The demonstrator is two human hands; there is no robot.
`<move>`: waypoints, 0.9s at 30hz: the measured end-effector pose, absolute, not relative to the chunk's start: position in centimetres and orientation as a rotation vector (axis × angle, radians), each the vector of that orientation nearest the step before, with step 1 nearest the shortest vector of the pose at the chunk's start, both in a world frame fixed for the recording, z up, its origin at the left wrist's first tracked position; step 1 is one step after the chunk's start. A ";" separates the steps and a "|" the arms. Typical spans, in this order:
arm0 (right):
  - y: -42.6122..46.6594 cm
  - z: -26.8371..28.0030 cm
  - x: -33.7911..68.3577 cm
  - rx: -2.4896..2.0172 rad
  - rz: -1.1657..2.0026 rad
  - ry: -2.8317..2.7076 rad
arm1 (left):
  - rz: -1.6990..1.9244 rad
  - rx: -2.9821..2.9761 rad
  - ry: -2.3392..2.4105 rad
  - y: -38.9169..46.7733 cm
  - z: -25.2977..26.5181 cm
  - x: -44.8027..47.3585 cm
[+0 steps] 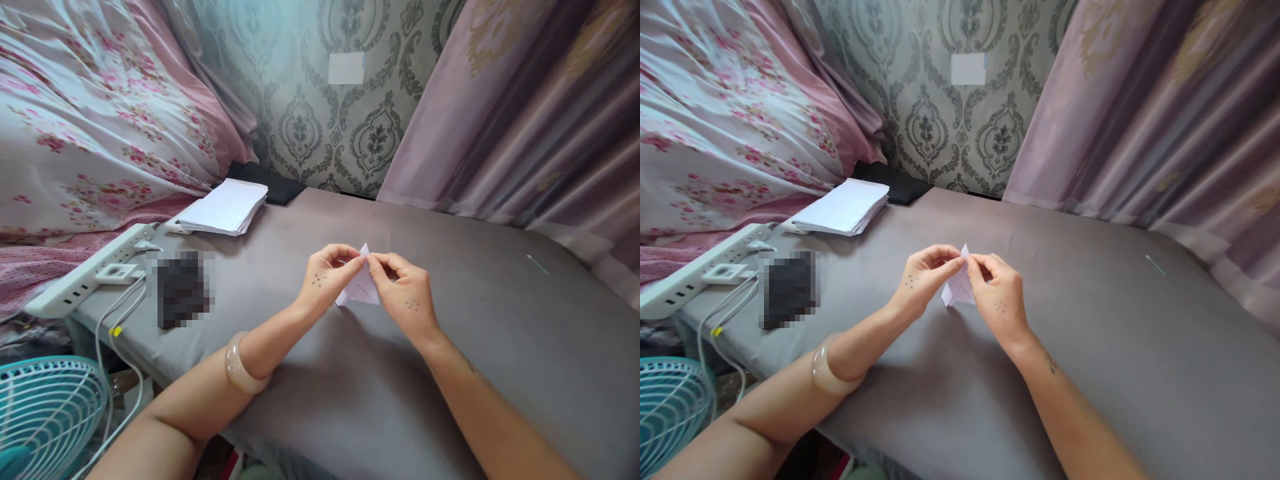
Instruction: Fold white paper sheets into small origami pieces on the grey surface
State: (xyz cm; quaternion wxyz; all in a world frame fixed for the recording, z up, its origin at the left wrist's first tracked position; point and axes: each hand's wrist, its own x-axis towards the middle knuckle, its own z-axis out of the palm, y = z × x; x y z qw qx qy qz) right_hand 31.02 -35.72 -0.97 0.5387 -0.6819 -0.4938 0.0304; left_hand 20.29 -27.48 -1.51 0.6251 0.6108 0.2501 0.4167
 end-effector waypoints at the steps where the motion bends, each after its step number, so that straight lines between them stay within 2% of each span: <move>1: -35.7 -0.9 31.0 -1.621 0.077 -1.176 | 0.912 1.343 0.550 -27.4 -1.4 20.3; 27: -36.0 -0.6 30.3 -1.617 0.032 -1.195 | 0.898 1.207 0.506 -27.2 -1.2 20.3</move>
